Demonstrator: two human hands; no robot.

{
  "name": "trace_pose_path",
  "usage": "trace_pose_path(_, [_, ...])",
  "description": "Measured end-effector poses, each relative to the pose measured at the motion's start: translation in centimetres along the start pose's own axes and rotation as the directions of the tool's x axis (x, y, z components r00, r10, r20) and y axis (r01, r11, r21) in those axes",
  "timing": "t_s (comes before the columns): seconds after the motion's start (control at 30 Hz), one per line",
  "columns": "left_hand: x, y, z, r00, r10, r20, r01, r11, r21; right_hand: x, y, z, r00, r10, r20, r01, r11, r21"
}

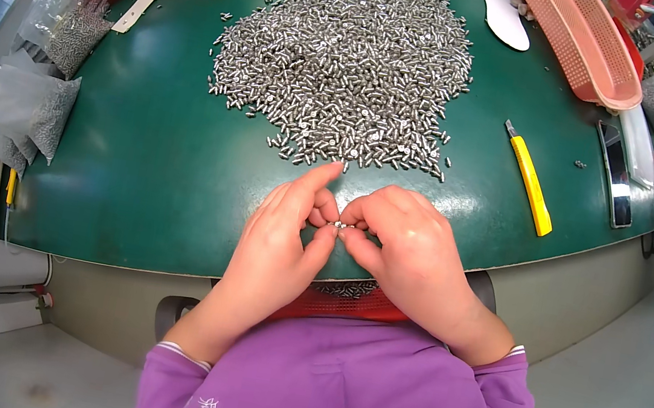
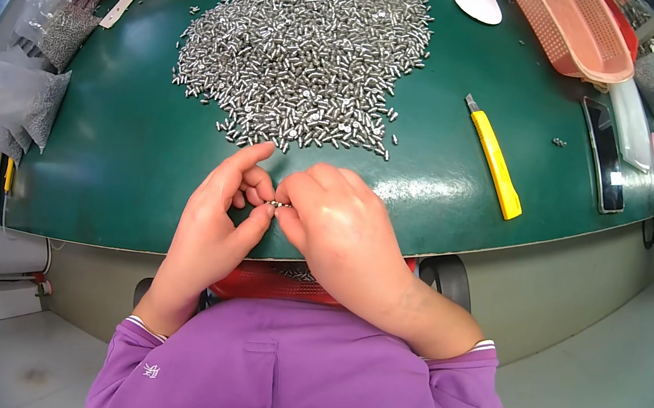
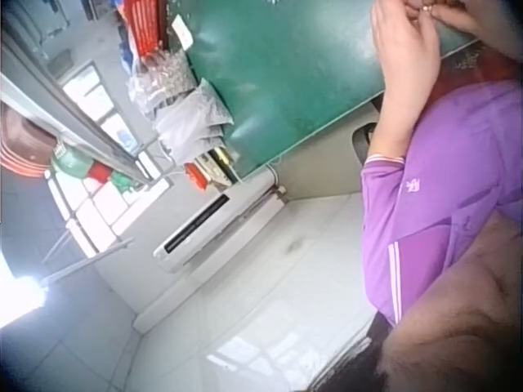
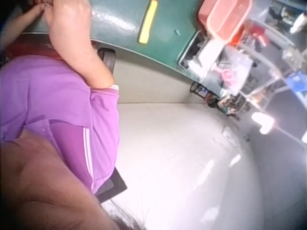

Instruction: Picking and inspecting small metal pins from a pile on a workbench for assembly or quality control.

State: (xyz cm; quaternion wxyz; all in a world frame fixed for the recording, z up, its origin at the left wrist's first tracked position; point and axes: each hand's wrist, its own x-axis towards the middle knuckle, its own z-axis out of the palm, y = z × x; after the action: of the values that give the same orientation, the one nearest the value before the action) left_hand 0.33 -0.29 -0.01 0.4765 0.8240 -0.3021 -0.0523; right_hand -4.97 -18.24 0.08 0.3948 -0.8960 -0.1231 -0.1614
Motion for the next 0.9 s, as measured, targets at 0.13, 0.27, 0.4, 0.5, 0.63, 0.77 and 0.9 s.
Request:
trace_pose_path(0.13, [0.0, 0.1, -0.3, 1.0, -0.016, 0.026, 0.017, 1.0, -0.02, 0.0, 0.1, -0.1, 1.0, -0.008, 0.004, 0.008, 1.0, 0.012])
trace_pose_path(0.27, [-0.1, 0.0, -0.5, 0.999, -0.013, 0.038, 0.014, 0.999, -0.038, 0.0, 0.3, -0.2, 1.0, -0.008, 0.02, 0.008, 1.0, 0.031])
trace_pose_path(0.4, [-0.4, -0.7, -0.4, 0.999, 0.041, 0.018, -0.04, 0.998, -0.049, -0.1, 0.4, -0.3, 1.0, 0.007, 0.027, -0.008, 0.999, 0.042])
trace_pose_path(0.5, [-0.5, -1.0, -0.6, 0.997, 0.072, 0.032, -0.071, 0.996, -0.047, -0.1, 0.4, -0.4, 0.999, 0.03, 0.045, -0.033, 0.998, 0.051])
trace_pose_path(0.63, [-0.9, -2.0, -0.4, 0.998, 0.026, -0.05, -0.035, 0.981, -0.19, 0.4, -0.4, -0.2, 1.0, 0.003, 0.017, -0.003, 0.999, 0.039])
trace_pose_path(0.77, [-1.0, -2.3, -0.2, 0.991, 0.031, -0.13, -0.055, 0.981, -0.186, 0.6, -0.4, 0.6, 0.995, -0.088, 0.046, 0.087, 0.996, 0.012])
trace_pose_path(0.9, [-0.8, -2.1, -0.2, 0.991, 0.03, -0.127, -0.053, 0.981, -0.187, 0.0, 0.0, 0.6, 0.987, -0.127, 0.099, 0.128, 0.992, -0.002])
